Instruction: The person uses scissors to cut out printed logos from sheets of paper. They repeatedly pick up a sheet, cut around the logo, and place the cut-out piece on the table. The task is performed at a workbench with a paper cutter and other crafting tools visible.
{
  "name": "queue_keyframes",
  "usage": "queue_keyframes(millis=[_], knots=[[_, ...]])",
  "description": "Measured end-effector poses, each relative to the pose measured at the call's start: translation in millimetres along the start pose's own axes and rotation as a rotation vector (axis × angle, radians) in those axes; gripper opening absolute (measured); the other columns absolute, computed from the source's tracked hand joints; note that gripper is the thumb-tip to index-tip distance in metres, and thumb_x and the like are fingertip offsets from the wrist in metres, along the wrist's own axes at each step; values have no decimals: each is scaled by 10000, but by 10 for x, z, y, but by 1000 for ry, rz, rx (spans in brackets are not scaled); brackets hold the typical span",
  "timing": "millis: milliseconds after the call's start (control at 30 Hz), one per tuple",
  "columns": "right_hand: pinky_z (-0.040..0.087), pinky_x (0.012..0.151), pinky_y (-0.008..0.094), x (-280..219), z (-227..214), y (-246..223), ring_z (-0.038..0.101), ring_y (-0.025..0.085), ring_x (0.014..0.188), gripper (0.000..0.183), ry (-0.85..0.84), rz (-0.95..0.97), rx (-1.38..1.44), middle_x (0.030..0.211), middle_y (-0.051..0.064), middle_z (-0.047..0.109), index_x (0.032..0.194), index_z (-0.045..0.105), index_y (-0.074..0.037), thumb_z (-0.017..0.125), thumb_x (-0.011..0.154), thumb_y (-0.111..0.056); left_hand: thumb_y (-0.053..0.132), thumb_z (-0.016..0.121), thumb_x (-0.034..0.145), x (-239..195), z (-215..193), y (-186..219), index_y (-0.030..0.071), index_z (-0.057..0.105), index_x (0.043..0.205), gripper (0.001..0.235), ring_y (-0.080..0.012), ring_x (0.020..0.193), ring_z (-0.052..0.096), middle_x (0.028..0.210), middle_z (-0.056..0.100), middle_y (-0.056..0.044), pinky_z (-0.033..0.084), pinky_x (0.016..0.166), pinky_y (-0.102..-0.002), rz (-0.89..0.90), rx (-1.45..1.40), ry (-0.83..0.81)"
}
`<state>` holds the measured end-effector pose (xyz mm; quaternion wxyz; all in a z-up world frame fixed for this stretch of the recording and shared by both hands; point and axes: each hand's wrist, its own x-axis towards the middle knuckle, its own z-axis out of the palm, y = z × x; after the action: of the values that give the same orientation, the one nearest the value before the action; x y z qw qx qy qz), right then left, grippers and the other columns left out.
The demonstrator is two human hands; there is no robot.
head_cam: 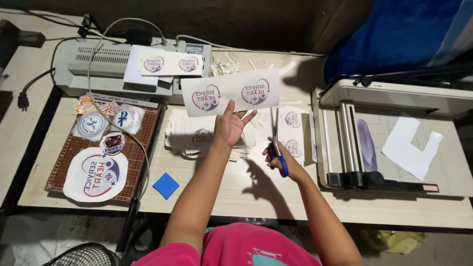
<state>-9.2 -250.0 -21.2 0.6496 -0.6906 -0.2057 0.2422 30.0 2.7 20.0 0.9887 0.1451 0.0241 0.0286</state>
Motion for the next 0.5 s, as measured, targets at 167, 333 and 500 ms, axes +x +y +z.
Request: queue_keyframes(millis=[167, 333, 500], knots=[[525, 713, 304, 87, 95, -323, 615, 158, 865, 1190, -27, -34, 168, 1082, 64, 596, 1568, 295, -40, 809, 712, -688, 197, 662, 998, 21, -59, -72, -40, 508, 1234, 368, -415, 1237, 595, 1305, 604, -246, 486, 1046, -674, -28, 7, 6], [520, 671, 288, 187, 17, -293, 622, 142, 817, 1078, -9, -84, 194, 1011, 42, 579, 1531, 358, -31, 797, 760, -645, 180, 669, 1010, 47, -44, -68, -69, 505, 1171, 339, -435, 1220, 601, 1285, 600, -280, 475, 1009, -674, -30, 13, 22], [480, 540, 287, 255, 102, -218, 572, 141, 647, 796, 145, -11, 189, 817, 35, 551, 1416, 453, -1, 790, 841, -436, 186, 660, 992, 91, -6, -56, -75, 522, 1198, 360, -417, 1183, 622, 1266, 615, -242, 504, 1007, -662, -25, 47, 18]])
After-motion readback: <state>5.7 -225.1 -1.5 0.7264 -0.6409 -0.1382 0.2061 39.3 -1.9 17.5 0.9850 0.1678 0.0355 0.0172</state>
